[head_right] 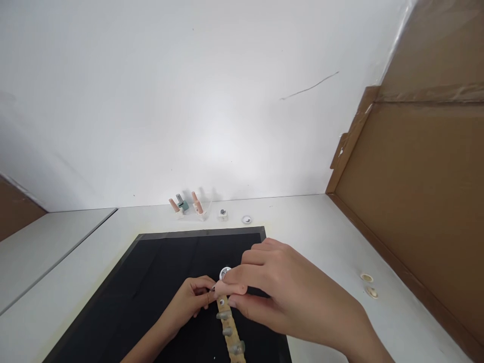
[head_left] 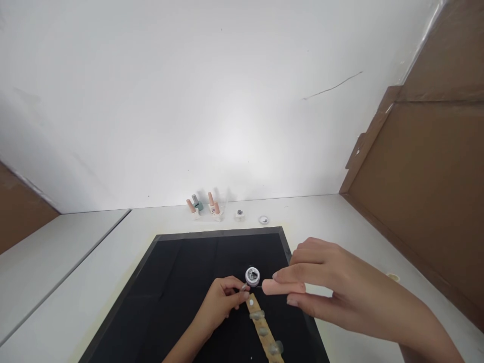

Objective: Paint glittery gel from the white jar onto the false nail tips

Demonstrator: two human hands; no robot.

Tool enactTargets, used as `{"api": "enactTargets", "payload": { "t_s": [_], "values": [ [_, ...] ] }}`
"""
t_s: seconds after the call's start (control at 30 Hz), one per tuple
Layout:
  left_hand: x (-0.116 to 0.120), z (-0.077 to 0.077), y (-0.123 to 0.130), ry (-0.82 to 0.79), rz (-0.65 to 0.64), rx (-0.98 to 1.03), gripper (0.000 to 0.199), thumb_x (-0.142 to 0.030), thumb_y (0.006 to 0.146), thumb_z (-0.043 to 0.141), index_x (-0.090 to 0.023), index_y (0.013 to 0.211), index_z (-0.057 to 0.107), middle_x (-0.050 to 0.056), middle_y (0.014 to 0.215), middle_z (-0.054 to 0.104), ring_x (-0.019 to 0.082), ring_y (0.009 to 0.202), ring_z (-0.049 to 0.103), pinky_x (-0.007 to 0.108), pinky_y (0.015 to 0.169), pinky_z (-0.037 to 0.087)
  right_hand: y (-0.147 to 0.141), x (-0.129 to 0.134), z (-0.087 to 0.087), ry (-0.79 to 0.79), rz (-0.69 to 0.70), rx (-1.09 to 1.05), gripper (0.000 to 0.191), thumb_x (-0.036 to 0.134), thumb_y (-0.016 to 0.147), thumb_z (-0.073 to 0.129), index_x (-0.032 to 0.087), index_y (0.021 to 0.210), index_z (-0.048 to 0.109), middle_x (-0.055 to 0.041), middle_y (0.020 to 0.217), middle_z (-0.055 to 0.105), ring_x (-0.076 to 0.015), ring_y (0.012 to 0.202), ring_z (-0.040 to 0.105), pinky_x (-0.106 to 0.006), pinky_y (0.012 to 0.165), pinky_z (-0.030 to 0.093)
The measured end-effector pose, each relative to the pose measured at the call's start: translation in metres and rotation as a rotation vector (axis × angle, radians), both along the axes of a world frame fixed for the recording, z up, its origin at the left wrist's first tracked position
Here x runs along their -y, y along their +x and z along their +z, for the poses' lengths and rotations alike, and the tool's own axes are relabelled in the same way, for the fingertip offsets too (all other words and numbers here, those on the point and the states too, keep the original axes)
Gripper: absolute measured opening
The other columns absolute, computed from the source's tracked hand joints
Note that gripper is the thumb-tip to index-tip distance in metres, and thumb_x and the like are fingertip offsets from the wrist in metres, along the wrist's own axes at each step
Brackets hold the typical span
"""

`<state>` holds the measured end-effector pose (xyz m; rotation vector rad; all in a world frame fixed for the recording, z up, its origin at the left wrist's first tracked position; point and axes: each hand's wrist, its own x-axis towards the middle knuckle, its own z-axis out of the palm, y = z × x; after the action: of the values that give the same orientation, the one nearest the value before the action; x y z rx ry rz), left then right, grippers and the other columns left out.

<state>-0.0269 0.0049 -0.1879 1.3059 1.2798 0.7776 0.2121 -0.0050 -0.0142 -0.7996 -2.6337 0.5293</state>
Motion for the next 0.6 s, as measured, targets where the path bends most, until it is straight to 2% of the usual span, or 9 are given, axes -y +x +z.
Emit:
{"api": "enactTargets", "payload": {
  "t_s": [0.13, 0.23, 0.4, 0.6],
  "values": [
    [0.004, -0.003, -0.003, -0.029, 0.127, 0.054, 0.054, -0.056, 0.059, 0.070, -0.008, 0.083, 0.072, 0.002, 0.060, 0.055, 0.010, 0.048, 0.044, 0.020, 0.038, 0.030, -0.011, -0.007, -0.007, -0.011, -0.048, 0.035, 0.020, 0.023, 0.093, 0.049, 0.030, 0.103, 0.065, 0.0023, 0.083, 0.066, -0.0127, 0.070, 0.055, -0.027, 0.072, 0.040],
    [0.006, -0.001, -0.005, -0.039, 0.185, 0.102, 0.053, -0.055, 0.058, 0.072, -0.008, 0.083, 0.071, 0.000, 0.058, 0.054, 0.010, 0.049, 0.043, 0.020, 0.041, 0.031, -0.020, -0.013, -0.014, -0.043, -0.083, 0.078, 0.021, 0.027, 0.094, 0.047, 0.030, 0.099, 0.067, 0.0017, 0.084, 0.067, -0.0138, 0.072, 0.057, -0.029, 0.072, 0.041],
    [0.010, 0.006, -0.007, -0.046, 0.219, 0.179, 0.043, -0.048, 0.059, 0.075, -0.010, 0.080, 0.071, -0.002, 0.056, 0.052, 0.007, 0.049, 0.037, 0.020, 0.044, 0.028, -0.028, -0.019, -0.022, -0.075, -0.122, 0.127, 0.023, 0.032, 0.095, 0.044, 0.031, 0.099, 0.067, 0.0020, 0.084, 0.066, -0.0140, 0.073, 0.058, -0.030, 0.073, 0.041],
    [0.015, 0.014, -0.007, -0.049, 0.201, 0.265, 0.033, -0.040, 0.058, 0.078, -0.012, 0.075, 0.073, -0.004, 0.052, 0.046, 0.007, 0.050, 0.034, 0.021, 0.047, 0.026, -0.031, -0.023, -0.029, -0.102, -0.071, 0.136, 0.022, 0.028, 0.094, 0.046, 0.032, 0.102, 0.066, 0.0035, 0.083, 0.066, -0.0129, 0.073, 0.057, -0.030, 0.074, 0.041]
  ]
}}
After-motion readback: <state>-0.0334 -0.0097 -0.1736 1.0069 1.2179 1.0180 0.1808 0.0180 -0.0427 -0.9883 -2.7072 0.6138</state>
